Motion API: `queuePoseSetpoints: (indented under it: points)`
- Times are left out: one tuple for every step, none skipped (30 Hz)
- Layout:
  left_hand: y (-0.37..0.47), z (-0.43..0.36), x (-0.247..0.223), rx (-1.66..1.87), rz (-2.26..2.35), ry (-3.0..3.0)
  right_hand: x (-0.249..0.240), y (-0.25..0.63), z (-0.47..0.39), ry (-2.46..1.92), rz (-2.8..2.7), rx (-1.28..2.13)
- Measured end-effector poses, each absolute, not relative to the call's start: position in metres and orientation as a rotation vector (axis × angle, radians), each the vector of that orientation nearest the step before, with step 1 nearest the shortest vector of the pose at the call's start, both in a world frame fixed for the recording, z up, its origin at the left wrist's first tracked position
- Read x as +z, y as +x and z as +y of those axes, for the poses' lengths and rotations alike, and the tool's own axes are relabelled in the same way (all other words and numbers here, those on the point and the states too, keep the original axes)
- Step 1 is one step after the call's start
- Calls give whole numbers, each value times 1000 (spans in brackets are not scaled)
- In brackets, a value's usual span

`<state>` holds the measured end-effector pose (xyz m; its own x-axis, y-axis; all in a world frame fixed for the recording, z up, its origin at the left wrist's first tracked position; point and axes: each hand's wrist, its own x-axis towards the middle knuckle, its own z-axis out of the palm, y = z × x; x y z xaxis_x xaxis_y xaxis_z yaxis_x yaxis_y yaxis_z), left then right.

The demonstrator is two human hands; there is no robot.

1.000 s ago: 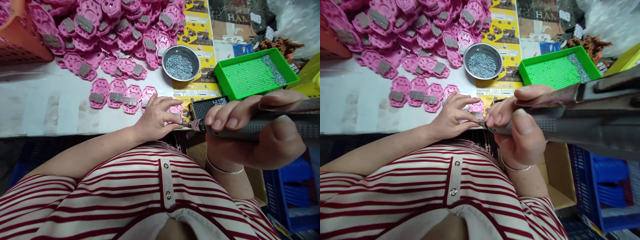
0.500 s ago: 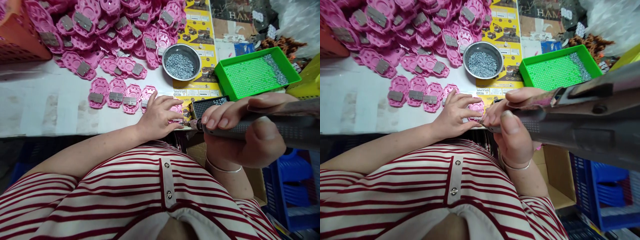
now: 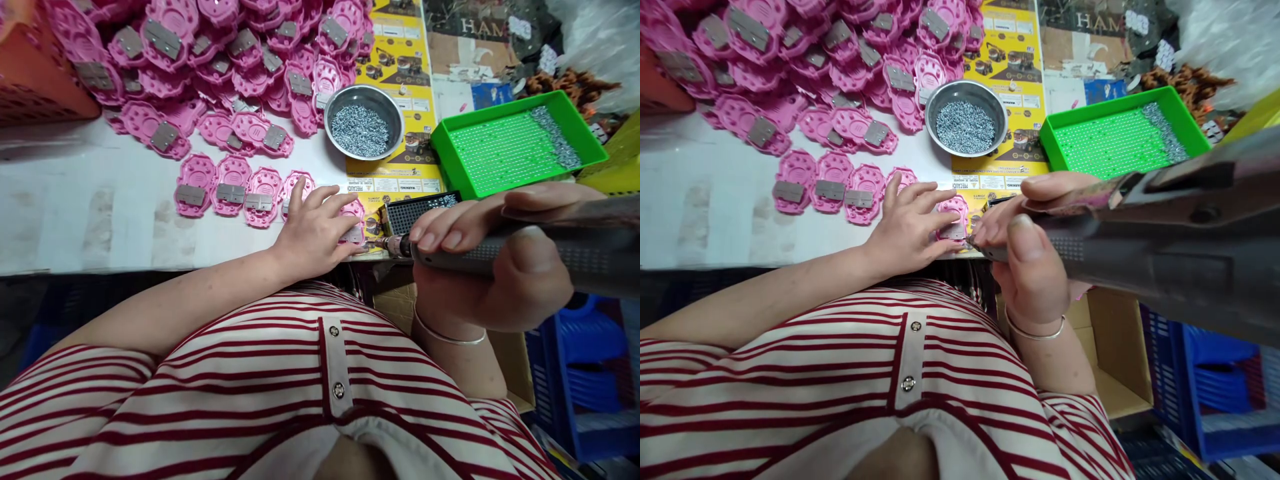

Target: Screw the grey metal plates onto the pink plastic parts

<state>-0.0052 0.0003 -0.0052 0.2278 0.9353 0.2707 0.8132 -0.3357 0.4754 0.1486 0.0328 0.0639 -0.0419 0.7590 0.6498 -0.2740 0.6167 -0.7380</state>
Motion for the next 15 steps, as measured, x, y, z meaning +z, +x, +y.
queuePoseSetpoints:
  points:
    - [-5, 0, -6, 737, 1673, 2276, 62, 149, 33, -461, -1373, 866]
    - [-5, 0, -7, 720, 1684, 2284, 61, 150, 35, -454, -1379, 855]
    - [-5, 0, -7, 713, 1688, 2290, 59, 151, 36, -428, -1382, 845]
    - [-6, 0, -8, 711, 1688, 2295, 58, 151, 38, -389, -1393, 842]
    - [-6, 0, -8, 710, 1687, 2298, 56, 152, 40, -355, -1409, 842]
    - [-6, 0, -8, 710, 1685, 2301, 54, 152, 41, -339, -1418, 841]
    - [-7, 0, -8, 707, 1683, 2301, 52, 151, 43, -342, -1421, 837]
    - [-7, 1, -8, 704, 1681, 2299, 51, 150, 44, -361, -1418, 835]
    - [-7, 1, -7, 700, 1680, 2293, 49, 149, 44, -390, -1412, 824]
    - [-7, 1, -7, 698, 1680, 2284, 47, 148, 45, -408, -1408, 804]
    - [-7, 1, -6, 696, 1681, 2272, 45, 146, 45, -430, -1400, 782]
    - [-7, 2, -6, 695, 1683, 2260, 43, 145, 45, -457, -1398, 767]
    - [-7, 2, -5, 691, 1684, 2250, 41, 144, 45, -495, -1398, 759]
    - [-7, 2, -5, 687, 1683, 2243, 39, 144, 44, -540, -1397, 754]
    - [-7, 3, -5, 685, 1681, 2239, 37, 144, 44, -589, -1391, 752]
